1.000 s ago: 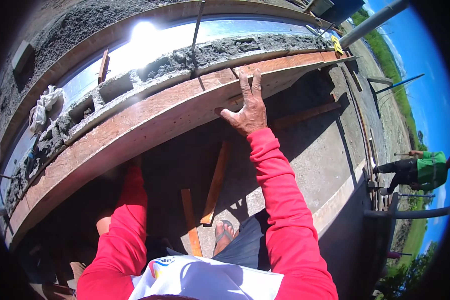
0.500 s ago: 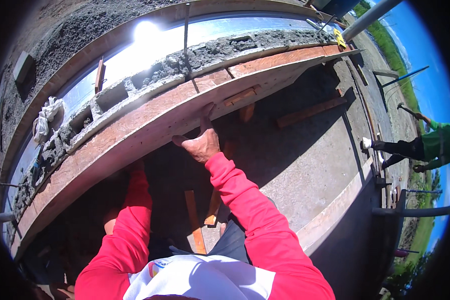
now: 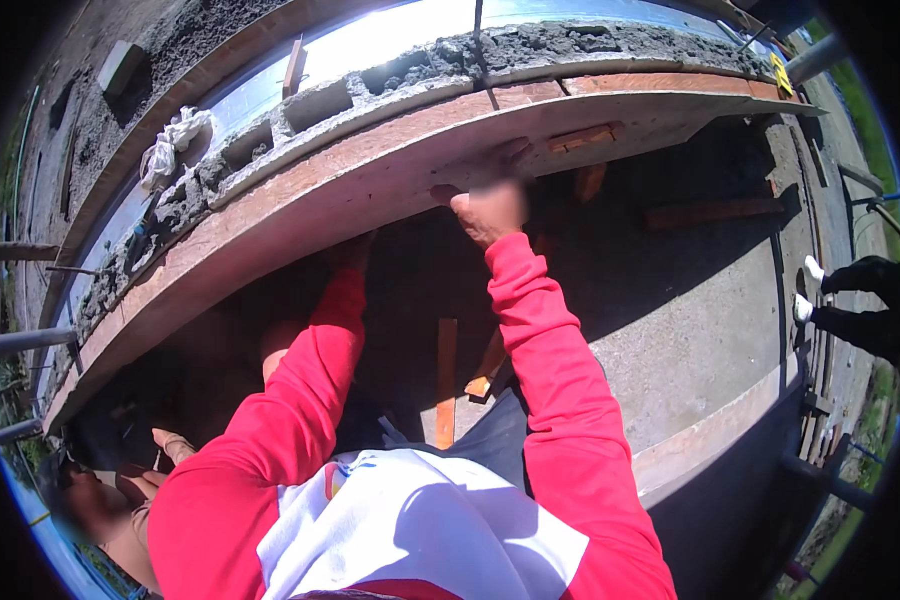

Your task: Installing wooden formwork for a concrete wall at a construction site.

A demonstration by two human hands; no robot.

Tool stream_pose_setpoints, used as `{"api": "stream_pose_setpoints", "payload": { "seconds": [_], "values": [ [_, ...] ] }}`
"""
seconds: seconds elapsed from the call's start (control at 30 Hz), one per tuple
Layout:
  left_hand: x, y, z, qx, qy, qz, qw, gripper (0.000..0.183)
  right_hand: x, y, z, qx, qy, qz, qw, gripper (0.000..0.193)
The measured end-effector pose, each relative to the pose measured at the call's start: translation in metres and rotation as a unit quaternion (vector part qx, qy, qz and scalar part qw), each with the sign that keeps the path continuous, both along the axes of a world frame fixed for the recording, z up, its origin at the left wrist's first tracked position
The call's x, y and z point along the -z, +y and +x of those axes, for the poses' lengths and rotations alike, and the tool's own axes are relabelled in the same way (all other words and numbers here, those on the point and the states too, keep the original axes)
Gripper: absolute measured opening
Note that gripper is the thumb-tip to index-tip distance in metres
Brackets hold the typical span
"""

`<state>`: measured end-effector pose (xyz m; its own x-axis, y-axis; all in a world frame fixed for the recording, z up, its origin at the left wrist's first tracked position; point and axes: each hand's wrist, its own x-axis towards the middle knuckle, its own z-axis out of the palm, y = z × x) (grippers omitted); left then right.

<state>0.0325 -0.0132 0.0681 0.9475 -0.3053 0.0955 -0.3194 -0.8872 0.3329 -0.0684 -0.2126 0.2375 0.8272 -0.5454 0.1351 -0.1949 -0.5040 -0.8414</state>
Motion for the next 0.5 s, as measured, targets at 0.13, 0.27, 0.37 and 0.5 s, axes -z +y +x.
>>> {"api": "stream_pose_setpoints", "payload": {
  "seconds": [0.13,0.27,0.37,0.5],
  "values": [
    [0.021,0.011,0.015,0.026,0.143,0.009,0.989,0.057,0.015,-0.011,-0.003,-0.061,0.152,-0.223,0.961,0.049],
    [0.027,0.010,-0.007,0.072,0.393,0.077,0.913,0.056,0.018,-0.013,-0.004,0.008,0.043,0.002,0.999,0.050],
    [0.030,-0.005,-0.071,0.117,0.365,0.065,0.921,0.056,0.019,-0.012,-0.004,0.013,0.015,0.038,0.999,0.054],
    [0.026,-0.040,-0.164,0.171,0.418,-0.032,0.892,0.064,0.032,-0.021,-0.007,0.007,0.053,-0.011,0.999,0.059]
  ]
}}
